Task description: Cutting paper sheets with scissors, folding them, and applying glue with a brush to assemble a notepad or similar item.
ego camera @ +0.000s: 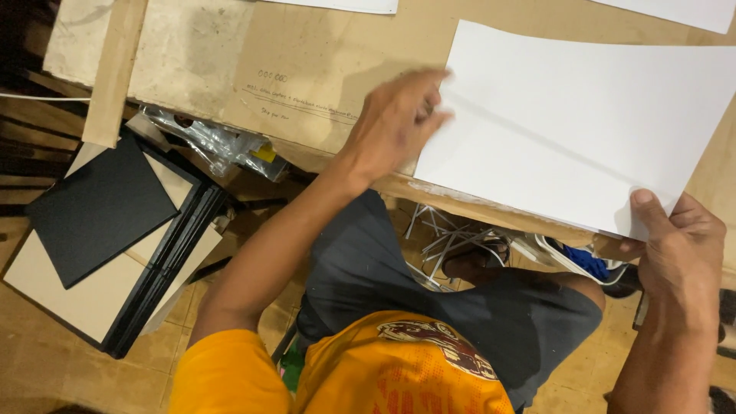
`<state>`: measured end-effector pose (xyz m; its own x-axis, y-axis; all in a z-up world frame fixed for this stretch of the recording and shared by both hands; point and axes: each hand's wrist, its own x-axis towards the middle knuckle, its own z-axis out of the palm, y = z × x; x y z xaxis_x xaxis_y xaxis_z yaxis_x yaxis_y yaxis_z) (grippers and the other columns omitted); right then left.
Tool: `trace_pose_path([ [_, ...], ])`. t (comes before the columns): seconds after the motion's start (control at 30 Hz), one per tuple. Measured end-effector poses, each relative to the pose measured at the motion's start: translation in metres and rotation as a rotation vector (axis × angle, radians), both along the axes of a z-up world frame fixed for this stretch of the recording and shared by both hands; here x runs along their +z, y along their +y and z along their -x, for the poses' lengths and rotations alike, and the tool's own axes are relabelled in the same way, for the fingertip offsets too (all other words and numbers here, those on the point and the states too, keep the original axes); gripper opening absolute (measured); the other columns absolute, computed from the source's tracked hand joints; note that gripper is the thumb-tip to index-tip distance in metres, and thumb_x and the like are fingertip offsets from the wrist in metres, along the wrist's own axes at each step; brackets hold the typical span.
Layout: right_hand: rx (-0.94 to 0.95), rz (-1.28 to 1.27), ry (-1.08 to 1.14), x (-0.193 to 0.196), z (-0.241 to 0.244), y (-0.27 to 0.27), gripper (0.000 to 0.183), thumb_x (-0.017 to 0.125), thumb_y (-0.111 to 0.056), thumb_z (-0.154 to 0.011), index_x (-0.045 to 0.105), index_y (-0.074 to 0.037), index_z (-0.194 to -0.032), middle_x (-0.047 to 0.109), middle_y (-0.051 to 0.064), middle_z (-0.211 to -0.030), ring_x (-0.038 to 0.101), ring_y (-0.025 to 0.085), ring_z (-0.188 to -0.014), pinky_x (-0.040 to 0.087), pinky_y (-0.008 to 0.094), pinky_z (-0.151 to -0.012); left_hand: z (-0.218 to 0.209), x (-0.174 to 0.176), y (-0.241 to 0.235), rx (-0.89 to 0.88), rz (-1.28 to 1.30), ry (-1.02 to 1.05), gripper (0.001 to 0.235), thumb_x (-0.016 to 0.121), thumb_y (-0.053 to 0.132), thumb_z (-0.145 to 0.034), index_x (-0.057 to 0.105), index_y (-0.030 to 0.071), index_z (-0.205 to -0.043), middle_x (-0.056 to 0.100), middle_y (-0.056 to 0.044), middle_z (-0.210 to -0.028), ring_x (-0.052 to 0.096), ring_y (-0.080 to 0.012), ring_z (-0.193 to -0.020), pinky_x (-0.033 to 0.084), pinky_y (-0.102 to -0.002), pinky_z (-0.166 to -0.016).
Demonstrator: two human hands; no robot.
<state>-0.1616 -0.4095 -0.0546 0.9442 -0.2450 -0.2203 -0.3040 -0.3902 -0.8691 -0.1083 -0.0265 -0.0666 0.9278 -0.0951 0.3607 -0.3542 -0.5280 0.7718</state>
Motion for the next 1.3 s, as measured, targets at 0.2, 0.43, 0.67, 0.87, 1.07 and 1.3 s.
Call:
trace_pose_path([
  [0.2,0.003,0.006,0.021,0.007,0.0,0.006,0.021,0.066,-0.026,-0.118,0.062,-0.005,-0.118,0.063,0.009,-0.094,0.059,0.022,-0.063,0.048,0.03,-0.043,0.047,-0.003,0.007,-0.38,-0.383,0.058,0.046,0.07,0.036,-0.097,0.062,0.013,-0.136,0.072,-0.009,-0.111,0.06,-0.0255,-0.109,0.055,-0.039,-0.091],
  [0.43,-0.061,-0.016,0.045,0.009,0.0,0.007,0.017,0.071,-0.025,-0.111,0.062,-0.011,-0.111,0.06,0.0,-0.095,0.055,0.013,-0.076,0.041,0.022,-0.042,0.061,-0.009,0.012,-0.36,-0.26,-0.311,0.025,0.079,0.004,-0.095,0.07,0.002,-0.118,0.072,-0.01,-0.1,0.06,-0.0252,-0.094,0.059,-0.036,-0.072],
  [0.67,0.038,0.146,-0.046,0.01,0.004,0.006,0.023,0.065,-0.017,-0.117,0.064,-0.001,-0.134,0.068,0.009,-0.116,0.066,0.023,-0.092,0.054,0.028,-0.048,0.062,-0.006,0.008,-0.331,-0.321,-0.287,0.022,0.075,0.001,-0.095,0.068,0.005,-0.115,0.069,-0.009,-0.095,0.063,-0.0261,-0.083,0.055,-0.037,-0.087],
  [0.87,0.041,0.12,-0.051,0.005,0.004,-0.001,0.026,0.066,-0.019,-0.117,0.064,0.001,-0.134,0.066,0.011,-0.112,0.064,0.022,-0.088,0.054,0.029,-0.046,0.063,-0.01,0.005,-0.305,-0.312,-0.261,0.024,0.076,0.001,-0.094,0.067,0.003,-0.117,0.067,-0.012,-0.092,0.064,-0.0272,-0.081,0.057,-0.038,-0.077],
  [1.07,0.044,0.137,-0.032,0.008,0.004,0.001,0.019,0.065,-0.018,-0.119,0.065,-0.002,-0.129,0.067,0.009,-0.108,0.063,0.02,-0.084,0.05,0.03,-0.046,0.058,-0.014,0.007,-0.359,-0.283,-0.264,0.025,0.076,0.002,-0.095,0.064,0.002,-0.117,0.067,-0.012,-0.091,0.064,-0.0249,-0.079,0.054,-0.038,-0.088],
  [1.3,0.026,0.157,-0.004,0.006,0.004,-0.001,0.017,0.065,-0.021,-0.121,0.064,-0.005,-0.127,0.063,0.006,-0.102,0.059,0.017,-0.074,0.051,0.025,-0.049,0.061,-0.014,0.025,-0.429,-0.176,-0.216,0.046,0.072,0.007,-0.1,0.05,0.0,-0.14,0.068,-0.019,-0.109,0.065,-0.0297,-0.095,0.054,-0.047,-0.096],
])
